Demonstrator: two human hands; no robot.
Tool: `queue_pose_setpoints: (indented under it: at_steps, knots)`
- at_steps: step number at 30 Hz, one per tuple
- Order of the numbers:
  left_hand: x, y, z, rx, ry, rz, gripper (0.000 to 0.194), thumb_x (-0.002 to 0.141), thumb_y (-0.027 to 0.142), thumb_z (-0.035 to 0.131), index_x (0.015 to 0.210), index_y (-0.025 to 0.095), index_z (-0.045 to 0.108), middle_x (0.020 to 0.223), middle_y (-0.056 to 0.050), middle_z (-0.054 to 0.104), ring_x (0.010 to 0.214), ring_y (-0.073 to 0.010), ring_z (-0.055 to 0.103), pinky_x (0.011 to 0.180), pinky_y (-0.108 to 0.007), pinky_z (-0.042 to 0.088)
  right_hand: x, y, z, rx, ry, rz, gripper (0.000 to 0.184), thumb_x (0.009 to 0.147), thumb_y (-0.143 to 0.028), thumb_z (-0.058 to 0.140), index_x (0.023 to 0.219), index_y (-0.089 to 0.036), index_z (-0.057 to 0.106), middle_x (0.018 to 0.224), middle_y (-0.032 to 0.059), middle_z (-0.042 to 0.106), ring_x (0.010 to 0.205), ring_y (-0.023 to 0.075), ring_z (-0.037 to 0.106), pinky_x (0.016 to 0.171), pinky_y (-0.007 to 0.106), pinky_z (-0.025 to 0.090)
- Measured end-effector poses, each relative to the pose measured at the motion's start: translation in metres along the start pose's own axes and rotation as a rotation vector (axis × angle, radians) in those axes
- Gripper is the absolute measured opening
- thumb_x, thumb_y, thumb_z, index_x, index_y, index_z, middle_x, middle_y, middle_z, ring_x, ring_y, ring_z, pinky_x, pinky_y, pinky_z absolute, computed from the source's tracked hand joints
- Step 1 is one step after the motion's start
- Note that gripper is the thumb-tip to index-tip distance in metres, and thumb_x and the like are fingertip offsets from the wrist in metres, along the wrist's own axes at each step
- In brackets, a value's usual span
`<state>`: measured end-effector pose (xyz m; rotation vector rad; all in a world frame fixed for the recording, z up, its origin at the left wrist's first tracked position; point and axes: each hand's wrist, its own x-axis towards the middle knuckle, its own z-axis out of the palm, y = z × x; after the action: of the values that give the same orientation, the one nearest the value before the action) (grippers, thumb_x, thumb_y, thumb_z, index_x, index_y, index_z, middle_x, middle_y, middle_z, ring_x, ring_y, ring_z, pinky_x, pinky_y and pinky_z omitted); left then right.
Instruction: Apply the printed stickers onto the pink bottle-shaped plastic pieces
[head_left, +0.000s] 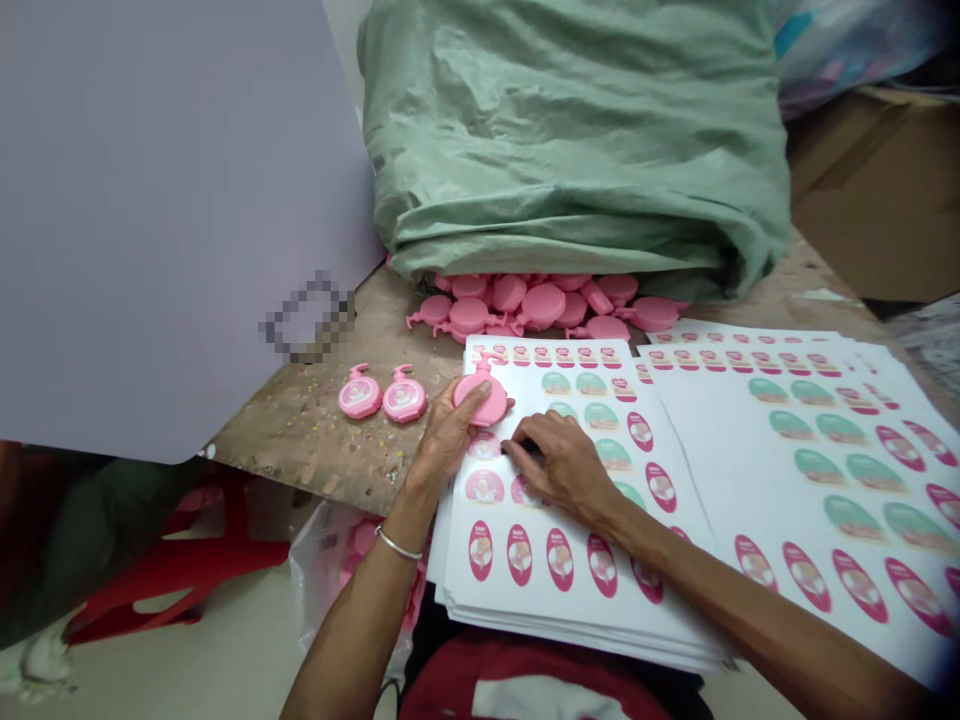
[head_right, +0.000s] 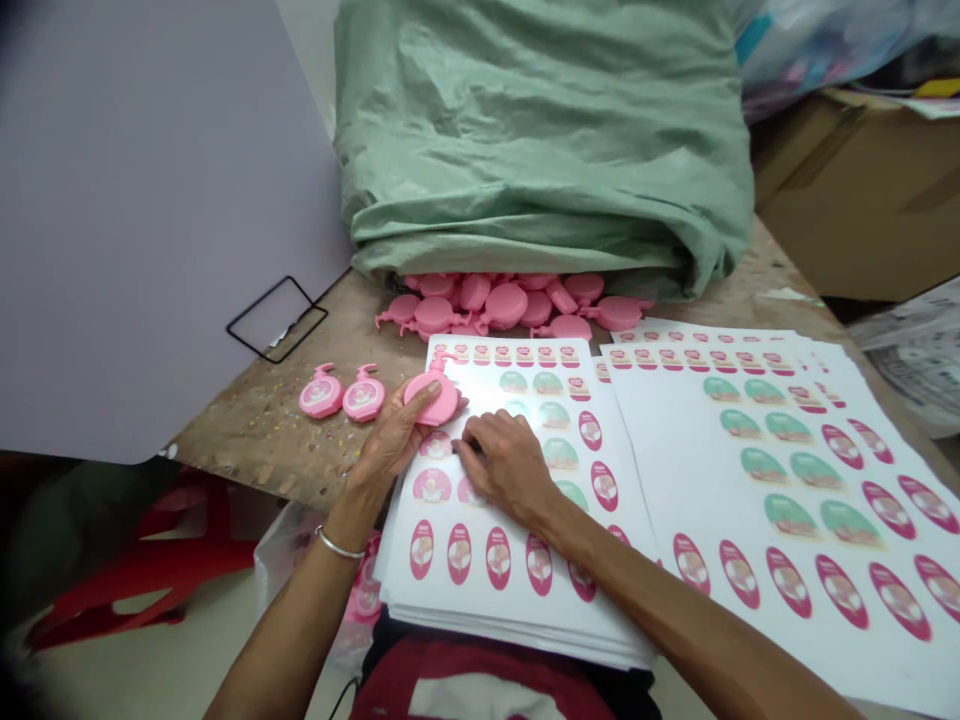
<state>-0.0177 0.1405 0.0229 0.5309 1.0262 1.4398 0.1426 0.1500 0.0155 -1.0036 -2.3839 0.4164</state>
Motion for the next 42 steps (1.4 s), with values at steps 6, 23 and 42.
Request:
queue_pose_setpoints:
  at_steps: [6,23,42]
  knots:
    - [0.000,0.002,-0.002,-0.036,-0.019,-0.022,0.034,0.076,0.029,0.076,0.101,0.011,0.061,0.089,-0.010,0.073,0.086,-0.0217,0.073,0.087,-0.035,0.055,-0.002,-0.005,0.000,-0.007,0.042,0.045,0.013,0.092,-0.024,0.053,0.084,-0.017,0.059,0.077,0.0046,0.063,0.074,0.0181,0.050,0.069,0.032,0.032]
    - [0.000,0.006,0.001,-0.032,-0.004,-0.025,0.034,0.074,0.028,0.077,0.099,0.010,0.061,0.086,-0.009,0.073,0.083,-0.0210,0.072,0.090,-0.038,0.054,0.002,-0.004,0.002,-0.072,0.111,0.001,0.014,0.084,-0.028,0.064,0.075,-0.018,0.059,0.069,0.0046,0.063,0.067,0.0188,0.051,0.066,0.032,0.035]
    - [-0.035,0.027,0.026,-0.095,0.021,-0.156,0.048,0.093,0.052,0.047,0.111,0.012,0.065,0.104,-0.015,0.071,0.092,-0.0273,0.069,0.071,-0.041,0.062,0.027,-0.012,-0.063,0.397,0.209,0.100,0.015,0.086,-0.032,0.066,0.095,-0.023,0.074,0.081,0.0040,0.072,0.075,0.0185,0.060,0.071,0.036,0.049]
